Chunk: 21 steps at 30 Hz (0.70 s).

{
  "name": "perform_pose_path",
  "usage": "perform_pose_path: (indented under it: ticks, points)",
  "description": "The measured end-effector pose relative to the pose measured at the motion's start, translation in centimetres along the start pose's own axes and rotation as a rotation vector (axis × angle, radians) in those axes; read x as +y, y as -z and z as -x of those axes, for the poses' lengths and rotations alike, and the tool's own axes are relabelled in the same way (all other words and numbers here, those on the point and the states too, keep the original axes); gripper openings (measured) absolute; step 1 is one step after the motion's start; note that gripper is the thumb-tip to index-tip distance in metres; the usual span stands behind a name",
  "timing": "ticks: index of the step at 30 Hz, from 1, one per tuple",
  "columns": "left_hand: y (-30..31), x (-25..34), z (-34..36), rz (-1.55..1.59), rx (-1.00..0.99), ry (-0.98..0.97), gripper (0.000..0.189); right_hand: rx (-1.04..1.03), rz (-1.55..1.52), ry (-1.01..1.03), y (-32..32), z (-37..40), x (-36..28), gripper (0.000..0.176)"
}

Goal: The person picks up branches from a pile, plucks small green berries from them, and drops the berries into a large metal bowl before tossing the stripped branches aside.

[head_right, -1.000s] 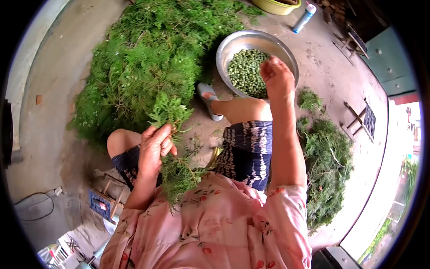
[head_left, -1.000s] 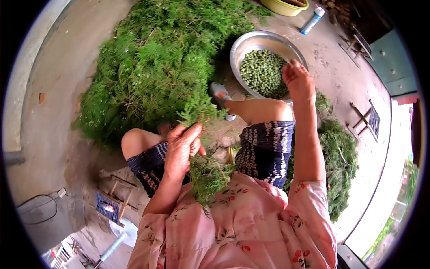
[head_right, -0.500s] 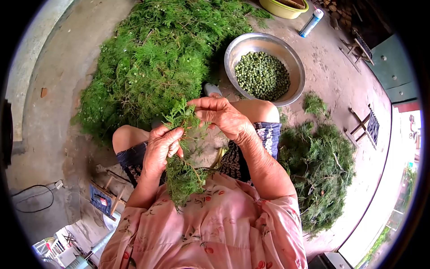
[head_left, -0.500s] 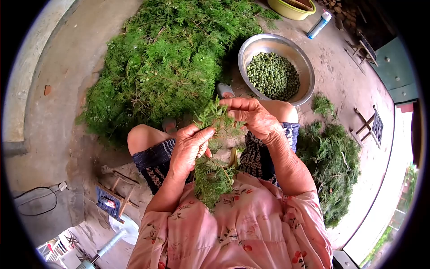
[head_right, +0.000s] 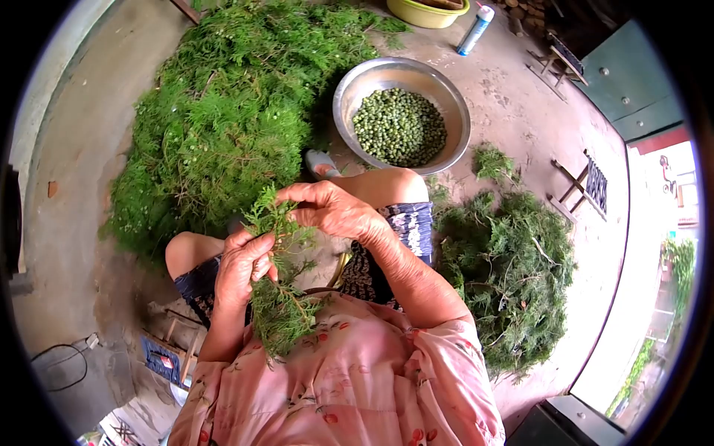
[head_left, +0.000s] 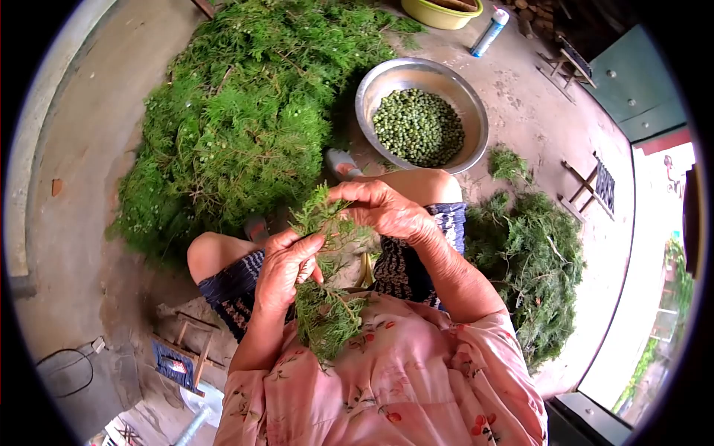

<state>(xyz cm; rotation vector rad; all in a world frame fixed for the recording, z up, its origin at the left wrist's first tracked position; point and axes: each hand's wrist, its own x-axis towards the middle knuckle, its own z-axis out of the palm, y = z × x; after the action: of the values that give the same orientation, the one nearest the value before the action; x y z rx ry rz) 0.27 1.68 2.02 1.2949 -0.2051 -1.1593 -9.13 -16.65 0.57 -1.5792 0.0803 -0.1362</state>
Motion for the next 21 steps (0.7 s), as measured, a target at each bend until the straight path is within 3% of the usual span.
perform_pose_path:
  ticks: [3, 4, 5, 8, 10, 11, 12, 13, 14, 15, 17, 18, 21]
  points:
    - [0.2, -0.3, -0.2, 0.002, -0.002, -0.001, 0.012, -0.028, 0.154, 0.157, 0.0, -0.2, 0.4, 0.025]
    - [-0.1, -0.2, -0.1, -0.010, 0.008, -0.011, 0.013, 0.059, 0.310, 0.224, -0.2, -0.1, 0.1, 0.031]
    - [-0.2, -0.1, -0.1, -0.011, 0.000, -0.011, 0.013, 0.060, 0.400, 0.145, -0.4, 0.5, -0.5, 0.034]
    - [-0.3, -0.2, -0.2, -0.051, 0.038, -0.056, 0.018, 0.188, 0.552, 0.244, -0.8, 0.6, -0.1, 0.031]
    - [-0.8, 0.4, 0.3, -0.050, 0.049, -0.068, 0.018, 0.369, 0.918, 0.358, 0.2, 0.4, 1.3, 0.028]
    - [-0.9, 0.6, 0.5, -0.048, 0.066, -0.080, 0.018, 0.388, 0.880, 0.402, 1.9, 0.2, 2.3, 0.029]
    - [-0.2, 0.5, 0.4, -0.005, 0.065, -0.117, 0.020, 0.339, 1.092, 0.186, 3.8, 0.3, 3.9, 0.027]
    - [-0.2, 0.8, 0.4, -0.025, 0.158, -0.110, 0.021, 0.531, 0.926, -0.169, 2.7, 1.4, -2.9, 0.023]
    - [0.1, 0.9, 0.0, 0.012, 0.157, -0.122, 0.021, 0.593, 0.882, -0.138, 3.8, 1.3, -1.2, 0.030]
    - [0.8, 0.9, -0.3, 0.045, 0.167, -0.131, 0.020, 0.781, 0.588, 0.053, 6.1, 1.4, 1.5, 0.027]
    - [2.2, 0.9, -1.2, 0.155, 0.150, -0.134, 0.019, 0.866, 0.877, 0.163, 9.8, 1.0, 2.0, 0.021]
    - [2.5, 1.1, -1.5, 0.210, 0.158, -0.146, 0.021, 0.847, 0.930, -0.064, 12.1, 1.2, 2.8, 0.023]
    - [3.9, 1.5, -2.0, 0.386, 0.120, -0.146, 0.023, 0.914, 1.171, 0.042, 17.4, 1.7, 5.4, 0.029]
